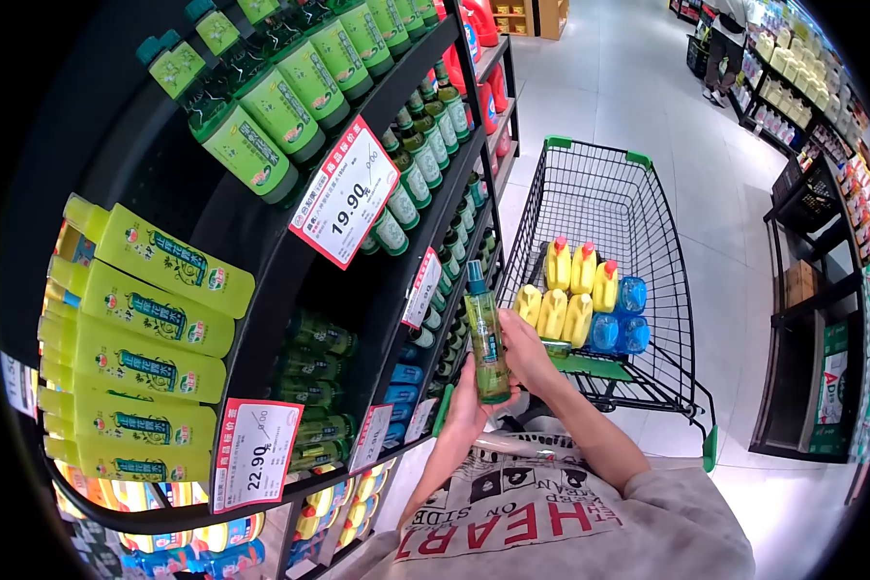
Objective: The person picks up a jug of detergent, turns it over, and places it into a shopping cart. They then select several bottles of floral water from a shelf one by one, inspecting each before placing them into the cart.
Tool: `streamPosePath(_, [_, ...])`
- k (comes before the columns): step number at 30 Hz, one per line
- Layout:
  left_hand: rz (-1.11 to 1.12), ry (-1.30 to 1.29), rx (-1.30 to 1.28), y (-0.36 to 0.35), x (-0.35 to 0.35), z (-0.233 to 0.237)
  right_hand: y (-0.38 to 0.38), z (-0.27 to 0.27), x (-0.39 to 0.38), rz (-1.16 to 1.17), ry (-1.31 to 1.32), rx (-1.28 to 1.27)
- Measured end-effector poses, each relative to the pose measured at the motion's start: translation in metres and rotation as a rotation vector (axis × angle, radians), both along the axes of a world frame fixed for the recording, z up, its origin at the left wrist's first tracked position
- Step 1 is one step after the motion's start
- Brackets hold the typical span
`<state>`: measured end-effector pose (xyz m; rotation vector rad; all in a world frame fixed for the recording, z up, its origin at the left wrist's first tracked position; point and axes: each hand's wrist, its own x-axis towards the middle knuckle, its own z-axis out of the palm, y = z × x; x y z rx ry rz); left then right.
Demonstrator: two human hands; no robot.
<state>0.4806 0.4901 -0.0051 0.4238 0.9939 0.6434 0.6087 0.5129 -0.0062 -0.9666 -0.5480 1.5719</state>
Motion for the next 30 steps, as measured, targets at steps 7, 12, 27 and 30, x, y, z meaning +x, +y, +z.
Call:
streamPosePath(7, [0.054, -0.024, -0.005, 0.002, 0.0, 0.005, 0.003, 0.004, 0.008, 0.01, 0.0, -0.03])
streamPosePath(12, [-0.016, -0.091, -0.059, 0.003, -0.005, 0.0, 0.004, 0.001, 0.012, 0.012, -0.06, -0.033])
streamPosePath(27, [-0.099, -0.016, 0.172, -0.005, -0.005, -0.002, 0.007, 0.006, 0.019, -0.005, 0.252, -0.209])
streamPosePath(30, [-0.133, 0.0, 0.176, -0.004, -0.005, 0.004, 0.008, 0.005, 0.02, 0.016, 0.298, -0.168])
